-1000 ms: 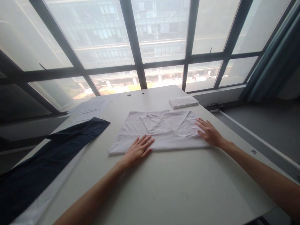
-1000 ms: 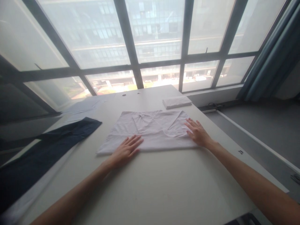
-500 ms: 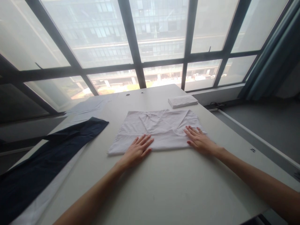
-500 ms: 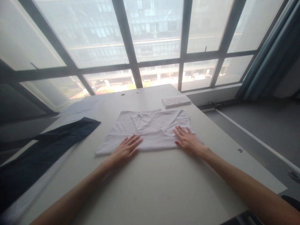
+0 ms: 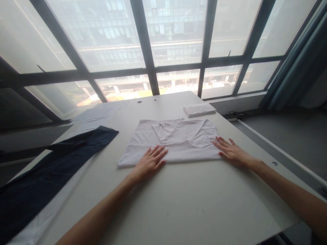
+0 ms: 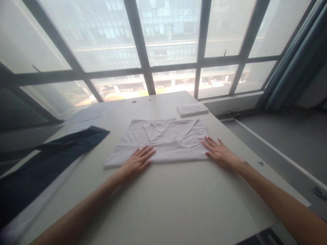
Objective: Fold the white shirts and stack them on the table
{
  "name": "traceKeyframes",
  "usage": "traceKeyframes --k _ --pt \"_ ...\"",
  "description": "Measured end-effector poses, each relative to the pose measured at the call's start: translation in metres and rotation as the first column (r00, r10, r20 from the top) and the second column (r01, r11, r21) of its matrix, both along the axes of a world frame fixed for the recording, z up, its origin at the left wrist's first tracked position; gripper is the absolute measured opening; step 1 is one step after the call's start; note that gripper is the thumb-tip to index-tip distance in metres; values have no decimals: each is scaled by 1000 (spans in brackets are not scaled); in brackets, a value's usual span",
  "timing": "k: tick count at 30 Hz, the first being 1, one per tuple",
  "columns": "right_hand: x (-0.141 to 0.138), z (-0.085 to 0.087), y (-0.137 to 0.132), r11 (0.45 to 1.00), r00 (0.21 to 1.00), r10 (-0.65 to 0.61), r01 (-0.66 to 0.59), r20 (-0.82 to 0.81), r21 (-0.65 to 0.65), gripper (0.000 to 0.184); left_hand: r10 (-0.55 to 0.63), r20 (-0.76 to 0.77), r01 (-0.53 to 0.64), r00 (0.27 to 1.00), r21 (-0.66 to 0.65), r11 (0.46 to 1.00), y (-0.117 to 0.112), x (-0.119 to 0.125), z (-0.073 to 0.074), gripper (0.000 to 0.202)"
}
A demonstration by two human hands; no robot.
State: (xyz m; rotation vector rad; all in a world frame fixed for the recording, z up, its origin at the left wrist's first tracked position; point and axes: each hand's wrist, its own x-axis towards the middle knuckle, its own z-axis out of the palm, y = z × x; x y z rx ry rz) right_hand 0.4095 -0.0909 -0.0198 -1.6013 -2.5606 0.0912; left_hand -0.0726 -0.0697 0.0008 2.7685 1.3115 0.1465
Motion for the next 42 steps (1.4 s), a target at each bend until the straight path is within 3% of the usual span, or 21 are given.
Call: traceKeyframes --k 3,6,9,13,16,18,22,32,38,42 --pt "18 -2 2 991 995 -102 103 -15 90 64 1 -5 -1 1000 -1 1000 0 0 -1 56" --pt "8 6 2 964 985 -145 161 -90 211 64 -7 -10 7 1000 -1 1000 1 0 0 56" --pt "-36 20 2 965 987 -90 120 -135 232 64 -4 -28 4 1000 -6 1000 1 0 1 56" --pt "-120 35 1 987 986 59 -35 -156 157 65 1 -46 -1 999 2 1000 1 0 1 56" --pt "-169 33 -2 983 972 164 -148 -168 108 64 -4 -46 5 999 24 1000 1 -1 0 56" --pt "-186 27 -4 974 961 224 -216 -162 70 62 -12 -49 14 999 30 999 1 -1 -1 55" --pt "-191 17 -4 960 950 280 -281 -138 9 60 -21 -51 23 998 35 999 1 -2 -4 55" --pt "-188 12 -1 966 956 258 -258 -138 18 59 73 -95 -73 993 1 997 -1 -8 3 60" --pt "-188 13 0 965 956 261 -264 -133 -5 60 237 -135 -250 962 -94 964 8 -40 7 66" --pt "-187 16 -1 966 957 254 -257 -140 -3 61 480 -181 -497 859 -62 866 18 -60 2 67"
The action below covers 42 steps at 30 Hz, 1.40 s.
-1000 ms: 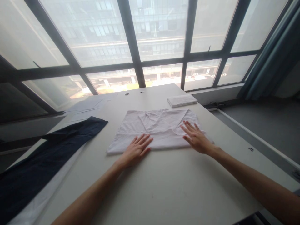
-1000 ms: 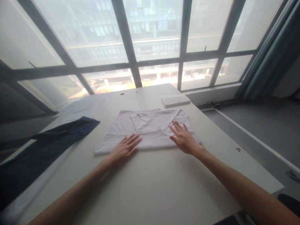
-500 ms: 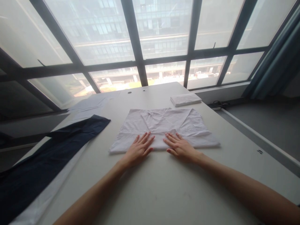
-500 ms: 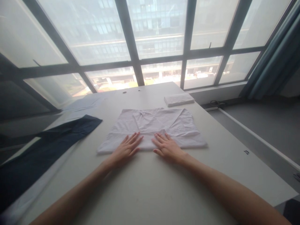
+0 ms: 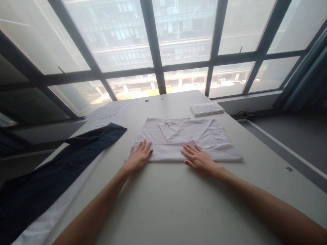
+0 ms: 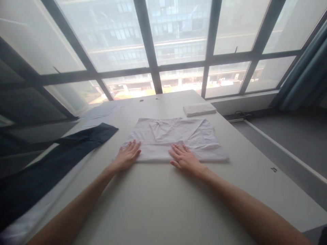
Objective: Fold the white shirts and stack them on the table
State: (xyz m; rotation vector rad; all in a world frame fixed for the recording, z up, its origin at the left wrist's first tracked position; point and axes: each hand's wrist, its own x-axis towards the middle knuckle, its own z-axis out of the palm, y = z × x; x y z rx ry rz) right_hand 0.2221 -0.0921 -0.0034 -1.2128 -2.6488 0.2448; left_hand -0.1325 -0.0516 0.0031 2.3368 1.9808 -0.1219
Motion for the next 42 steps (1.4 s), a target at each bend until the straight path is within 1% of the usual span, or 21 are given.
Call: traceKeyframes --k 1,3,4,6,8,10,11,13,14,16,18,21,33,38,42 --pt "0 1 0 1000 1000 1 -1 -1 -1 61 59 -12 -59 998 8 998 2 -3 -1 68" --pt "1 1 0 1000 1000 5 -5 1 -4 61 129 -24 -129 991 31 991 5 -8 -3 69" --pt "1 1 0 1000 1000 8 -8 0 -5 61 144 -25 -143 989 52 988 6 -9 -3 70" --pt "1 1 0 1000 1000 12 -12 -7 -4 61 129 -24 -124 991 131 984 3 -7 -1 70" --pt "1 0 0 1000 1000 13 -13 -16 -3 61 50 -15 -45 999 245 968 -1 0 5 69" --pt "1 -1 1 1000 1000 17 -18 -23 -4 61 -99 8 91 995 331 939 -8 13 11 67" --pt "1 -2 1 1000 1000 21 -21 -23 -5 62 -185 24 166 982 343 924 -10 21 13 66" --pt "1 -3 1 1000 999 25 -25 -20 -7 62 -331 55 300 942 303 904 -15 35 13 64" --pt "2 -3 1 1000 999 25 -25 -20 -7 62 -378 66 349 924 262 900 -16 41 12 63" --pt "2 -5 2 1000 1000 21 -21 -23 -4 62 -421 79 403 904 175 898 -17 49 6 62" --pt "2 -5 2 1000 999 19 -19 -30 -4 61 -421 81 409 903 129 903 -17 51 1 60" --pt "1 -5 2 1000 999 19 -19 -27 -7 61 -410 73 399 909 127 908 -15 49 -3 59" --pt "2 -4 2 1000 999 26 -26 -29 -4 59 -396 76 390 915 88 917 -17 49 -1 61" --pt "6 0 1 998 998 51 -53 -42 -33 56 -391 67 390 918 35 920 -28 54 5 66" --pt "13 10 -2 995 995 72 -76 -65 -68 52 -391 35 391 920 8 920 -45 61 7 72"
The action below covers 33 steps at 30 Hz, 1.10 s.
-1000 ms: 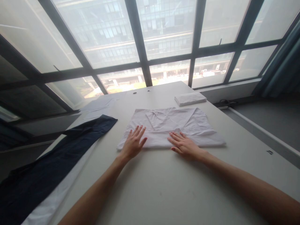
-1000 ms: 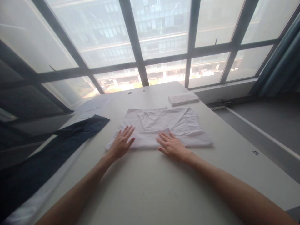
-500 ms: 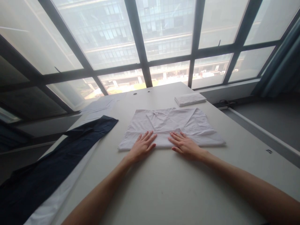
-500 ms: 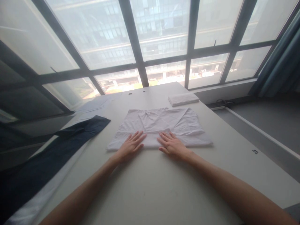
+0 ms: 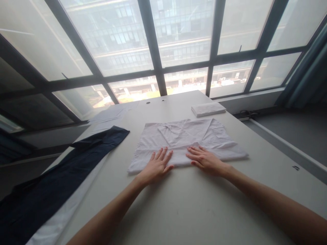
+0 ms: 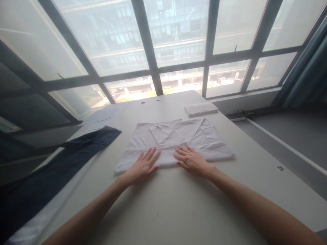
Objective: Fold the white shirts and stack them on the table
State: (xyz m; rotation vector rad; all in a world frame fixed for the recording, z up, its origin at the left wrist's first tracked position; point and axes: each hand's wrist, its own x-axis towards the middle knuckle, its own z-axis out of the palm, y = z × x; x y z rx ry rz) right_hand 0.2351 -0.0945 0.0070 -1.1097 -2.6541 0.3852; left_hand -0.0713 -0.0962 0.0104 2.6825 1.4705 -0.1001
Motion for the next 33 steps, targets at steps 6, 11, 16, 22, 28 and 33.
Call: traceKeyframes --k 6,11,16,22,28,33 --pt "3 18 -18 1000 999 -17 18 -38 9 47 -45 -4 45 999 43 998 -35 12 1 81" --pt "-14 13 -28 990 994 -45 58 -97 132 42 -66 79 54 995 142 988 -36 35 7 64" --pt "-33 -7 -27 986 998 0 11 -68 164 58 -193 137 169 971 172 971 -19 48 -8 63" --pt "-25 -17 -20 993 999 38 -37 -5 109 68 -163 119 146 980 136 980 -20 47 -14 67" --pt "9 -16 -4 996 999 -21 18 35 89 66 -158 89 148 983 116 982 -19 47 -12 69" --pt "30 -18 6 992 989 -119 114 90 55 63 -164 100 152 981 119 981 -19 46 -12 68"
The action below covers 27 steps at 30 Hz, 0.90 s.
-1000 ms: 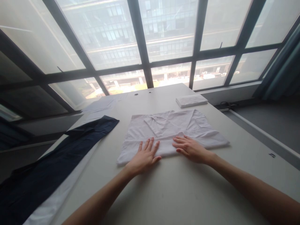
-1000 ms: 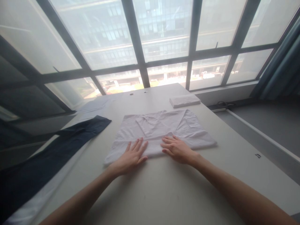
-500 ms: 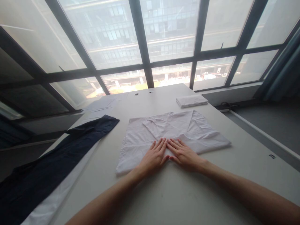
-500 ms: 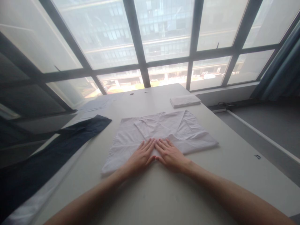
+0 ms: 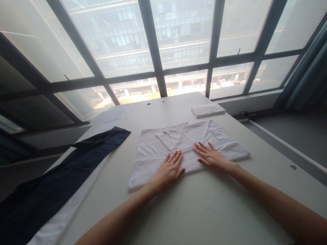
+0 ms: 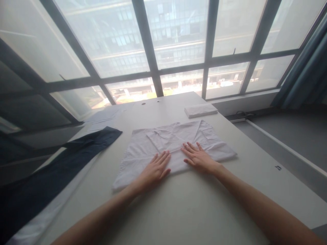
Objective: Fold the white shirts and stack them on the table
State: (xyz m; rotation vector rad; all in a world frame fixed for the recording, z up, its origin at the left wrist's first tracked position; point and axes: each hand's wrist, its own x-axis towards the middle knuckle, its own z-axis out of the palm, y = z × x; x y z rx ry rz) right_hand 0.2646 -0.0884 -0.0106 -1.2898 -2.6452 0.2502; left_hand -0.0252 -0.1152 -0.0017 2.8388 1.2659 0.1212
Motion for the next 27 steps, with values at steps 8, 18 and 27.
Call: traceKeyframes --k 8,18,27 --pt "-1 -5 3 1000 1000 -5 5 5 -1 65 3 13 -3 1000 10 1000 -1 1 1 67" --pt "1 -9 5 1000 1000 -4 4 3 -13 66 2 5 -2 1000 6 1000 0 1 2 68" --pt "-2 -5 0 999 999 -22 21 -23 -37 65 -11 -20 11 1000 -42 999 0 -3 0 73"
